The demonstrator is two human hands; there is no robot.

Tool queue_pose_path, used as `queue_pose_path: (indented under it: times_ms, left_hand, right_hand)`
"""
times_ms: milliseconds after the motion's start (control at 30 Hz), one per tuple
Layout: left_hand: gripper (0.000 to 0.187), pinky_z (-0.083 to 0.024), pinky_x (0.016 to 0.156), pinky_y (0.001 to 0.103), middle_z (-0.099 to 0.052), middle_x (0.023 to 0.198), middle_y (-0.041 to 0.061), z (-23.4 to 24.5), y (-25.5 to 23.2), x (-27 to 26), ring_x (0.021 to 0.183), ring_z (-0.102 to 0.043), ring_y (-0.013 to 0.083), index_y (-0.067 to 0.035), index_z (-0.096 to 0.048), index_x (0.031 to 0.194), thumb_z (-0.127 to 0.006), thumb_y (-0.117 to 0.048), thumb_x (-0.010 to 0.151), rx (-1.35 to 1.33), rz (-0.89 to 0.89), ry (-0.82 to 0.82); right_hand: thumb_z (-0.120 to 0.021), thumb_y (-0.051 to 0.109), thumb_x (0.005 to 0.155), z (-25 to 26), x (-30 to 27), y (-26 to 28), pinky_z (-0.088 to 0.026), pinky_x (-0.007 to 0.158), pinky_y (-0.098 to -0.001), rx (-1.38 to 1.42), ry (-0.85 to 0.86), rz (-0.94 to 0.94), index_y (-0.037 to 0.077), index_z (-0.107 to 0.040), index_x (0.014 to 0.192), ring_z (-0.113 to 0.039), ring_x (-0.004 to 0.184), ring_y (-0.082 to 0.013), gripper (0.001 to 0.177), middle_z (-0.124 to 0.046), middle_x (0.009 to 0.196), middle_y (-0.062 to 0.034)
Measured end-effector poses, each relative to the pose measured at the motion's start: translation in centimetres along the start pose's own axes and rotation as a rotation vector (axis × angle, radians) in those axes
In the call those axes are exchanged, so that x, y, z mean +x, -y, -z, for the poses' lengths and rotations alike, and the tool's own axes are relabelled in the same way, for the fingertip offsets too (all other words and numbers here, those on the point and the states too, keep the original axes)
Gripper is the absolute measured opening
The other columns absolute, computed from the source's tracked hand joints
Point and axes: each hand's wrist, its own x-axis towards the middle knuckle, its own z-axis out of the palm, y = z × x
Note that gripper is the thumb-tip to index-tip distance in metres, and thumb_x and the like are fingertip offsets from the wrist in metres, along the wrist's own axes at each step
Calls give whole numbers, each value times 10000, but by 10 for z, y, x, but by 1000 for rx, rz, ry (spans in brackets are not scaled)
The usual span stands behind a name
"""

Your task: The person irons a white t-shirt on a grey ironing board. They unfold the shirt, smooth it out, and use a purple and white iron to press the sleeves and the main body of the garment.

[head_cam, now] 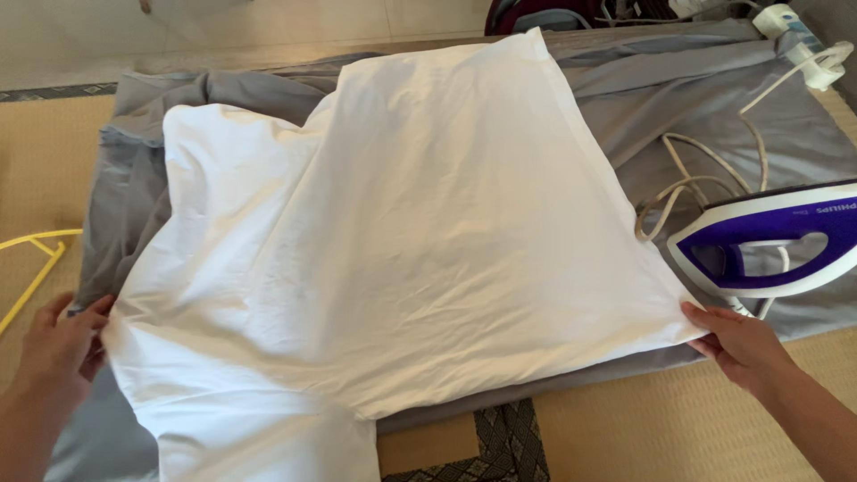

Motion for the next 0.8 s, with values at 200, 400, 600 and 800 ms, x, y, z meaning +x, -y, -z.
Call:
queue_pose_path:
  times_ms: [200,400,600,800]
  left_hand:
    - [382,-461,689,313,-689,1116,85,-13,-15,33,852,-602,161,0,-679,1213,-713,-353,1070,166,292,-70]
    - [398,-493,712,327,-676,1144,99,-13,5,40,874,-616,168,-5,-634,1250,-675,-368,1093,194,272,-15]
    - [336,-535,737,356,-664,1174,117,1,18,64,905,-640,194,-14,-585,1276,-633,-321,1150,139,90,-21]
    - [277,-570,745,391,-646,1205,123,22,39,93,935,-650,214,-23,-535,1286,-603,-275,1194,8,-359,-120]
  right_hand:
    - [-738,245,933,-6,-11,12,-572,848,-299,30,63,9,-27,-683,1148,-676,978,-191,351,-706,1099,-108]
    - [-730,243,942,-10,-8,14,-565,863,-279,-22,61,12,-37,-684,1164,-678,999,-175,361,-714,1105,-93]
    - [-719,247,943,-8,-4,11,-554,845,-268,-55,67,20,-4,-698,1179,-667,995,-163,345,-718,1108,-70]
    - [-721,220,932,-3,-7,6,-558,842,-265,-22,59,49,-12,-691,1171,-668,983,-153,335,-712,1104,-62]
